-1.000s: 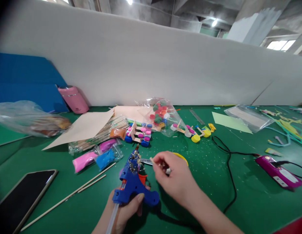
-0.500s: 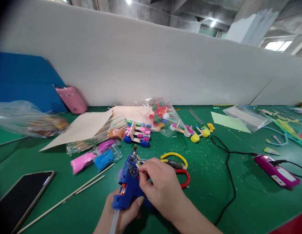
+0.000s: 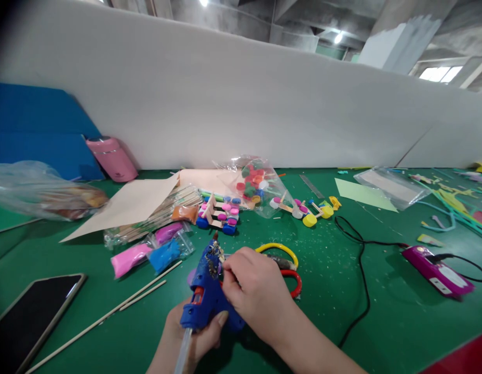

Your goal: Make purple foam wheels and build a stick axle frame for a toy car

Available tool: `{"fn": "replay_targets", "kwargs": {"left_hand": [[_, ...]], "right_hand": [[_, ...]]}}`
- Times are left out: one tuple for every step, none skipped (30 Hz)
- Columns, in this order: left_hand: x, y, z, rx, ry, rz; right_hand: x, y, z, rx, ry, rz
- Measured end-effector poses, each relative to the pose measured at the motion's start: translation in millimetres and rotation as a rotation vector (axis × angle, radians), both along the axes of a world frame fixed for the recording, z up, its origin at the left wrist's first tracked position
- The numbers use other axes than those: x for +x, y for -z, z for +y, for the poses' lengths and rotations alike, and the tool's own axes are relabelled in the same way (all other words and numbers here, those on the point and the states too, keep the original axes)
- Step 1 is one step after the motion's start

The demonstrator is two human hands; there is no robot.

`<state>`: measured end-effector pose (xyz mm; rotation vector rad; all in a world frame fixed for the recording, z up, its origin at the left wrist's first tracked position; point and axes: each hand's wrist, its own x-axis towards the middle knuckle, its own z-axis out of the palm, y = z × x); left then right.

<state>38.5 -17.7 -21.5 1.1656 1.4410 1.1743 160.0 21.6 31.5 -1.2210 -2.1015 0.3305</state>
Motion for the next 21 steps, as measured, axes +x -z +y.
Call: {"fn": "replay_targets", "kwargs": {"left_hand": [[0, -0.9, 0, 0.000, -0.007, 0.005], [0, -1.8, 0, 0.000, -0.010, 0.006], [0, -2.7, 0, 0.001, -0.008, 0.001], [-1, -3.3, -1, 0.005, 0.000, -0.008], [-1, -3.7, -1, 0.007, 0.012, -0.018], [-1, -3.8, -2, 0.007, 0.025, -0.028], [-2, -3.6, -3, 0.005, 0.036, -0.039], [-2, -3.3, -3, 0.000, 0.045, -0.048], [-2, -2.8, -3, -0.009, 0.051, -0.055], [-2, -2.5, -3, -0.020, 0.055, -0.062], [-2, -2.3, -3, -0.034, 0.056, -0.071], [-2, -2.5, -2, -0.047, 0.059, -0.084], [-2, -3.2, -1, -0.062, 0.062, -0.102], [-2, -4.4, 0, -0.079, 0.064, -0.124], [-2, -6.0, 1, -0.095, 0.067, -0.150], [-1, -7.9, 2, -0.113, 0.071, -0.176], [-1, -9.8, 2, -0.131, 0.075, -0.199], [0, -11.6, 2, -0.146, 0.081, -0.216], [0, -13.0, 3, -0.159, 0.085, -0.225], [1, -14.0, 3, -0.171, 0.085, -0.225], [1, -14.7, 3, -0.181, 0.083, -0.219]], "right_hand": [[0, -0.3, 1, -0.006, 0.000, -0.016], [1, -0.5, 2, -0.010, 0.003, -0.034], [2, -0.8, 3, -0.011, 0.007, -0.052], [4, -1.2, 5, -0.012, 0.016, -0.070], [6, -1.9, 7, -0.014, 0.028, -0.085], [8, -3.0, 8, -0.014, 0.041, -0.097], [10, -4.6, 10, -0.013, 0.059, -0.097], [11, -6.5, 10, -0.017, 0.074, -0.084], [13, -8.6, 10, -0.024, 0.087, -0.058], [14, -10.6, 8, -0.036, 0.094, -0.024], [15, -12.4, 6, -0.054, 0.091, 0.015], [16, -13.6, 4, -0.079, 0.075, 0.053], [16, -14.1, 1, -0.106, 0.045, 0.084], [16, -13.9, -1, -0.130, 0.010, 0.101], [16, -12.9, -3, -0.150, -0.023, 0.108], [16, -11.6, -4, -0.164, -0.050, 0.107], [16, -9.9, -5, -0.172, -0.071, 0.099], [16, -8.3, -5, -0.173, -0.083, 0.089], [16, -6.9, -4, -0.170, -0.089, 0.082], [15, -5.8, -3, -0.168, -0.090, 0.078], [15, -5.1, -2, -0.170, -0.089, 0.076]]}}
